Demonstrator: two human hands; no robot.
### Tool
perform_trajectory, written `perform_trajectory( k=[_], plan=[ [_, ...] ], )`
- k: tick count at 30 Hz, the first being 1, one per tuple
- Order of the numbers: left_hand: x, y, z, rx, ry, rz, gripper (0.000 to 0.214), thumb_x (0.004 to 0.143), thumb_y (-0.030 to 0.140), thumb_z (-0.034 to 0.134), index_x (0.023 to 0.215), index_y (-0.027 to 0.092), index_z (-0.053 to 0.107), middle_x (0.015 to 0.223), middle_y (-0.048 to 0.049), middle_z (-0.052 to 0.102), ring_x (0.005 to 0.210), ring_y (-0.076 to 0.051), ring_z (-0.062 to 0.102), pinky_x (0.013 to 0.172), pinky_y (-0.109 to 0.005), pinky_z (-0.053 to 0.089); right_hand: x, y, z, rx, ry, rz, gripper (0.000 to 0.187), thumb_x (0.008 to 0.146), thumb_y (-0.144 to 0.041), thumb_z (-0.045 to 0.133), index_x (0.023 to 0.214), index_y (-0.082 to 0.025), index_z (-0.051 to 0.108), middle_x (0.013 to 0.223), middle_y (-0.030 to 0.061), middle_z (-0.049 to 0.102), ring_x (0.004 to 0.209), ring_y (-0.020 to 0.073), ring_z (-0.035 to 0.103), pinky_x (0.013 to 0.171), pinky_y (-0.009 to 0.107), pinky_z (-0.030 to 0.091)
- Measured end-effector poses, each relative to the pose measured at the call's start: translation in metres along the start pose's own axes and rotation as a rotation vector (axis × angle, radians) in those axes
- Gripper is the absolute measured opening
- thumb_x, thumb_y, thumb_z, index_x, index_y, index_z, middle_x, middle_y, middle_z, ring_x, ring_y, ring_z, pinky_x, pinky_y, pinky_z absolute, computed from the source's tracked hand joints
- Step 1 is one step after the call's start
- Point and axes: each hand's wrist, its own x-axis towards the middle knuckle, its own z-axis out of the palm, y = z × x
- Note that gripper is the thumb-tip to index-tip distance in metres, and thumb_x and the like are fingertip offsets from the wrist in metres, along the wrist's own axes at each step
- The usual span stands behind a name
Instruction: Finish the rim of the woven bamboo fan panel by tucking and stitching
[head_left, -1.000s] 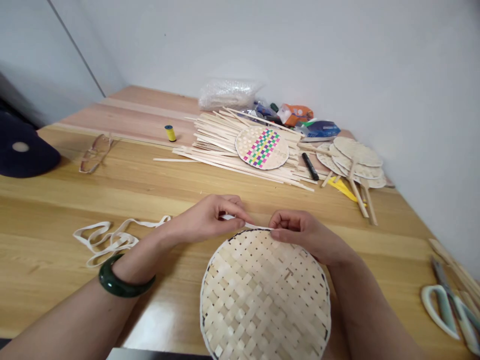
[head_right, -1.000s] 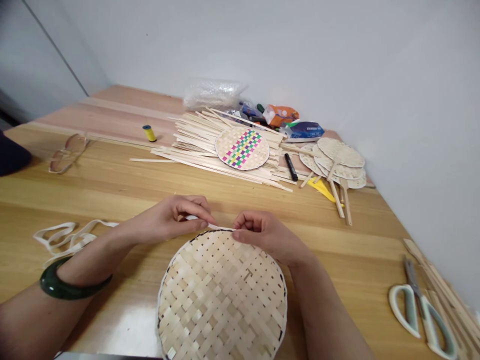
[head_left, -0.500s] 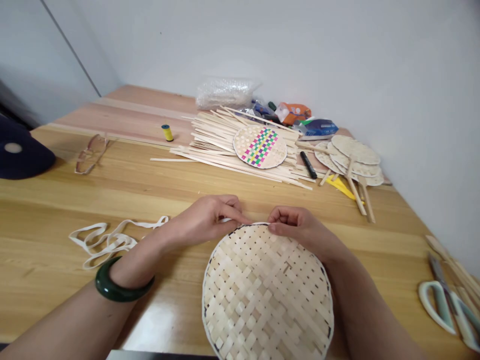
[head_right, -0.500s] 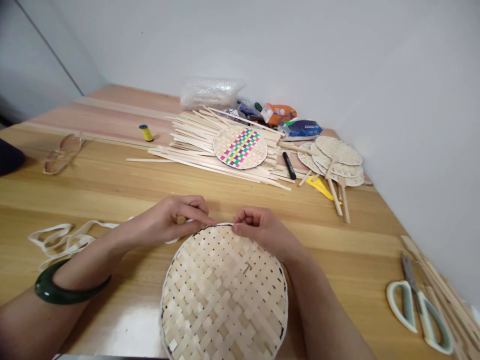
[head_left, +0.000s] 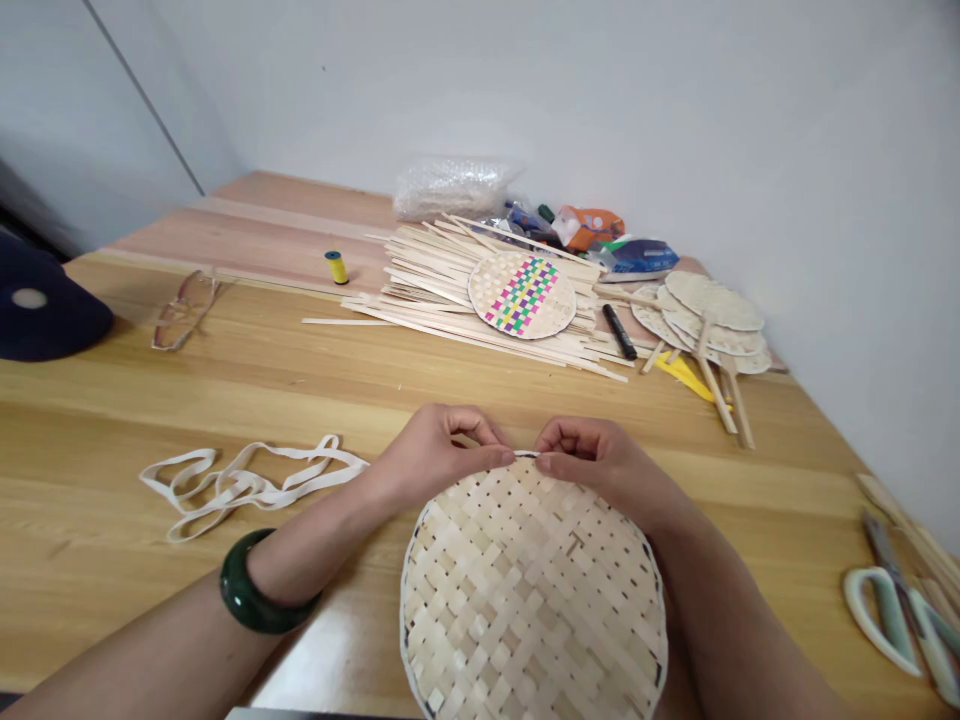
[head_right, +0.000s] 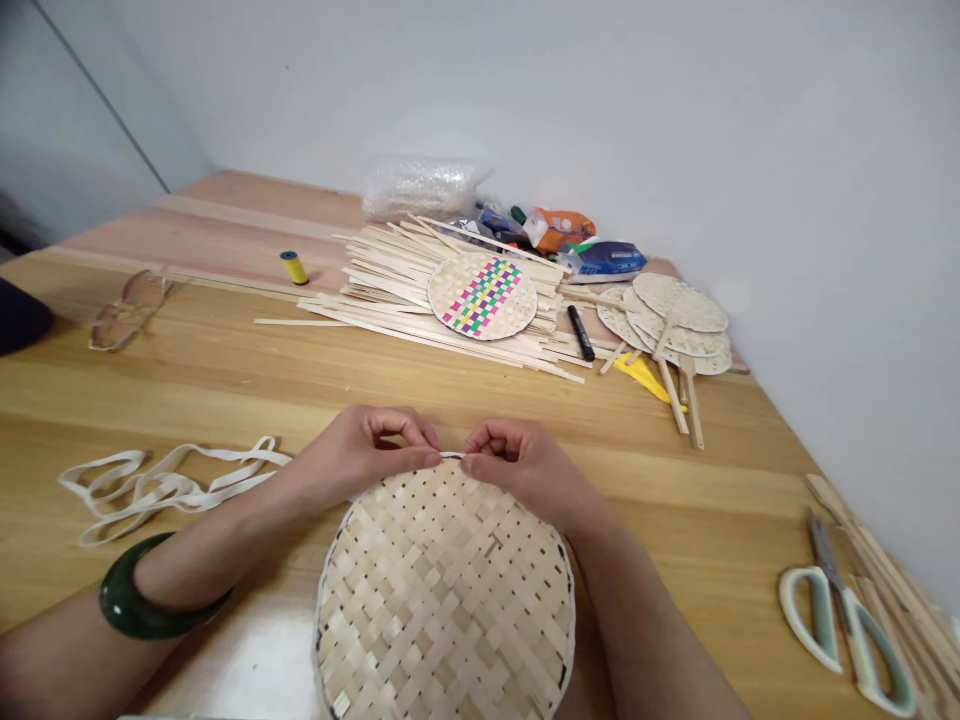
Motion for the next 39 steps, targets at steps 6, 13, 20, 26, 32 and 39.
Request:
perform_trajectory(
  k=[6,13,20,26,32,39],
  plan=[
    [-0.0016,0.0008,0.0049,-0.228,0.011,-0.228,0.023,0.072,0.031,0.076,0.09,0.018,0.071,0.059,0.0057,0.06,0.051,-0.008,0.05,0.053,-0.021,0.037,0.001,0.0,-0.0008,0.003,0.017,-0.048,0.033,0.069,-0.047,0.074,0.07,-0.018,0.059,0.057,-0.0039,0.047,0.051,0.0086,0.036,0.048,0.023,0.022],
    [-0.0031,0.0015,0.0074,-0.339,-0.012,-0.281,0.024,0.071,0.031,0.077,0.091,0.018,0.076,0.083,-0.0039,0.075,0.07,-0.013,0.064,0.069,-0.026,0.048,-0.0001,-0.0001,-0.002,0.0,0.013,-0.062,0.033,0.072,-0.046,0.073,0.072,-0.017,0.058,0.058,-0.0039,0.047,0.052,0.0084,0.036,0.048,0.023,0.022],
    [-0.0064,0.007,0.0075,-0.284,0.043,-0.283,0.026,0.069,0.035,0.078,0.087,0.017,0.077,0.078,-0.0049,0.075,0.067,-0.015,0.063,0.063,-0.025,0.047,-0.0001,-0.0002,-0.0013,0.019,0.03,-0.059,0.034,0.071,-0.046,0.074,0.071,-0.017,0.058,0.058,-0.0043,0.045,0.052,0.0079,0.035,0.048,0.022,0.022],
    [-0.0069,0.0035,0.0083,-0.193,0.066,-0.183,0.024,0.072,0.041,0.075,0.08,0.018,0.077,0.071,-0.001,0.073,0.059,-0.011,0.058,0.056,-0.021,0.042,-0.0022,-0.0016,0.0014,0.014,0.021,-0.067,0.032,0.072,-0.045,0.072,0.073,-0.016,0.058,0.058,-0.0046,0.045,0.052,0.0075,0.035,0.048,0.021,0.023],
    [-0.0057,0.0029,0.0069,-0.204,0.003,-0.241,0.021,0.076,0.039,0.073,0.079,0.018,0.076,0.069,-0.0001,0.072,0.055,-0.008,0.054,0.051,-0.018,0.039,-0.0023,-0.0017,0.0013,0.011,0.025,-0.075,0.028,0.074,-0.041,0.071,0.072,-0.016,0.057,0.058,-0.0045,0.045,0.052,0.0073,0.035,0.047,0.021,0.023],
    [-0.0054,0.0074,0.0031,-0.239,-0.047,-0.286,0.017,0.076,0.032,0.073,0.079,0.016,0.075,0.066,0.0002,0.069,0.055,-0.008,0.055,0.051,-0.018,0.039,-0.0022,0.0006,-0.0005,0.029,0.004,-0.084,0.026,0.076,-0.039,0.071,0.073,-0.016,0.058,0.058,-0.0047,0.046,0.052,0.0069,0.036,0.047,0.02,0.024]
  ],
)
